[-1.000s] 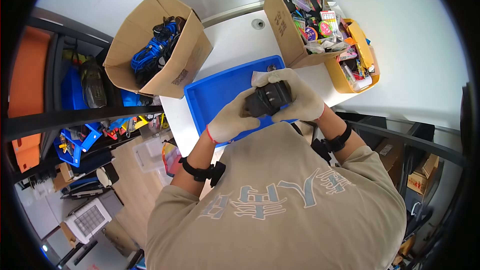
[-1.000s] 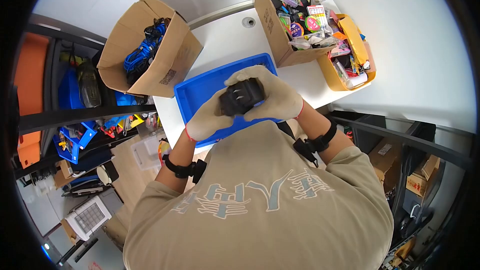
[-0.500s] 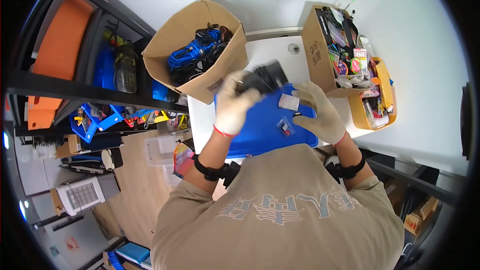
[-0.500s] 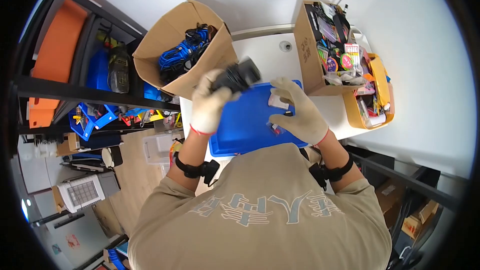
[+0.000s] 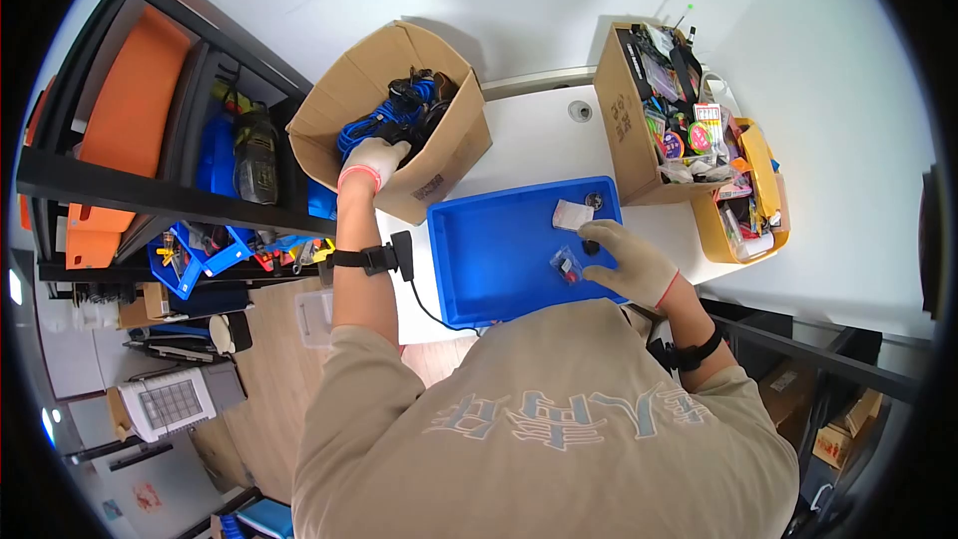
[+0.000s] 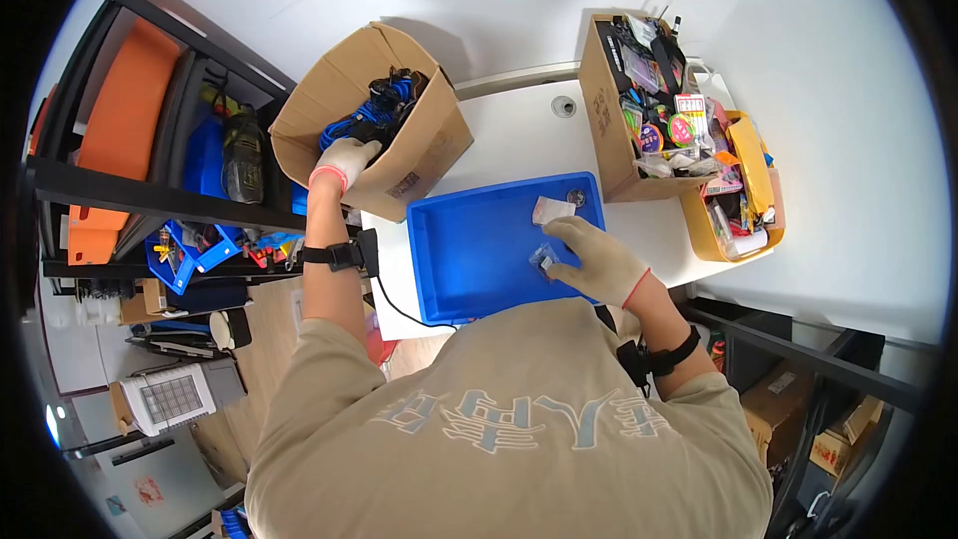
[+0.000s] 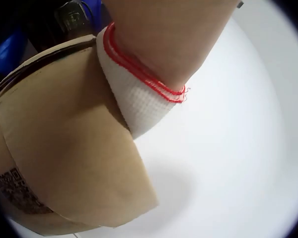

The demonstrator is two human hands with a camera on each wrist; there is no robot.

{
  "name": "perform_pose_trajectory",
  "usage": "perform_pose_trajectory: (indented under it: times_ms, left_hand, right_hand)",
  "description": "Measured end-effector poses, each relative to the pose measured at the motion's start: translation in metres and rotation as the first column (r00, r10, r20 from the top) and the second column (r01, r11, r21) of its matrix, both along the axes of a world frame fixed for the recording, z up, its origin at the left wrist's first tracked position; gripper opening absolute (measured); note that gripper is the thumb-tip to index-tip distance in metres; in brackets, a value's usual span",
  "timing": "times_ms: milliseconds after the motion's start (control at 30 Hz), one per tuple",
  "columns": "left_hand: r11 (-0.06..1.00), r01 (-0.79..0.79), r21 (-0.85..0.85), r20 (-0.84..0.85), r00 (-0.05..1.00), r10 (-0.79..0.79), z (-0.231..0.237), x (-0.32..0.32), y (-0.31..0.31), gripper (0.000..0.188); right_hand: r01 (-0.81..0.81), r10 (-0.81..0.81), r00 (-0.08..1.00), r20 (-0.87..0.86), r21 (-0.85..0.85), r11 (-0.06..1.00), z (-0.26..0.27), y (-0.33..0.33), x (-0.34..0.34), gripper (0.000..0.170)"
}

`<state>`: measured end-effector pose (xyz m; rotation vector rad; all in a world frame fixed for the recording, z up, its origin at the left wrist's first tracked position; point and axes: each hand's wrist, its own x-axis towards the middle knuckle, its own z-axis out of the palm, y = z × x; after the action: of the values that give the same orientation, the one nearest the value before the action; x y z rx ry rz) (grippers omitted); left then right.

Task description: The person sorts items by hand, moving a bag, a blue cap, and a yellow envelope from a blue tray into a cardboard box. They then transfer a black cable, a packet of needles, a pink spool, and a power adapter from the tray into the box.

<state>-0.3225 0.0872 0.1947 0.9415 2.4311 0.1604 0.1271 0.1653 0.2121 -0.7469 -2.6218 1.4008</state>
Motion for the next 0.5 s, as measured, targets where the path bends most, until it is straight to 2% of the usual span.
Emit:
perform_pose_trajectory:
  times_ms: [33, 100, 133, 167, 233, 267, 300, 400, 500]
  left_hand:
    - [1.0, 0.001, -0.003, 0.004, 1.0, -0.001, 0.0, 0.002, -0.001, 0.059]
    - [0.995, -0.059, 0.079, -0.113, 0.991, 0.068, 0.006, 0.008, -0.003, 0.056]
    - [0.952, -0.152, 0.265, -0.175, 0.964, 0.202, 0.01, 0.021, -0.008, 0.055]
    - [0.938, -0.063, 0.341, -0.227, 0.963, 0.147, -0.006, 0.013, -0.011, 0.056]
    - [0.976, 0.051, 0.214, -0.046, 0.998, -0.042, -0.012, 0.005, -0.009, 0.058]
    - [0.984, 0.093, 0.152, -0.016, 0.996, -0.092, -0.009, 0.001, -0.007, 0.06]
    - [0.99, 0.058, 0.132, 0.013, 0.998, -0.06, -0.007, 0.0, -0.004, 0.061]
    - [0.985, 0.067, 0.159, -0.037, 0.997, -0.061, -0.005, 0.001, -0.005, 0.061]
    - [0.981, 0.028, 0.192, -0.066, 0.998, -0.016, -0.007, 0.007, -0.008, 0.06]
  right_hand:
    - [0.001, -0.001, 1.0, 0.004, -0.003, 1.0, -0.004, 0.001, 0.001, 0.056]
    - [-0.069, 0.069, 0.997, 0.018, 0.045, 0.997, -0.012, 0.002, 0.005, 0.052]
    - [-0.062, 0.061, 0.998, 0.026, 0.036, 0.997, -0.02, 0.005, 0.006, 0.052]
    - [-0.061, 0.06, 0.998, 0.033, 0.018, 0.998, -0.029, 0.01, 0.007, 0.051]
    - [-0.038, 0.039, 0.997, 0.065, -0.016, 0.999, -0.046, 0.018, 0.014, 0.051]
    - [-0.008, -0.001, 0.987, 0.158, 0.052, 0.999, -0.052, 0.024, 0.012, 0.053]
    - [0.011, -0.042, 0.969, 0.242, 0.126, 0.992, -0.06, 0.03, 0.012, 0.056]
    - [0.083, -0.136, 0.949, 0.283, 0.192, 0.978, -0.095, 0.043, 0.01, 0.055]
    - [0.03, -0.137, 0.922, 0.363, 0.284, 0.958, -0.142, 0.051, -0.003, 0.058]
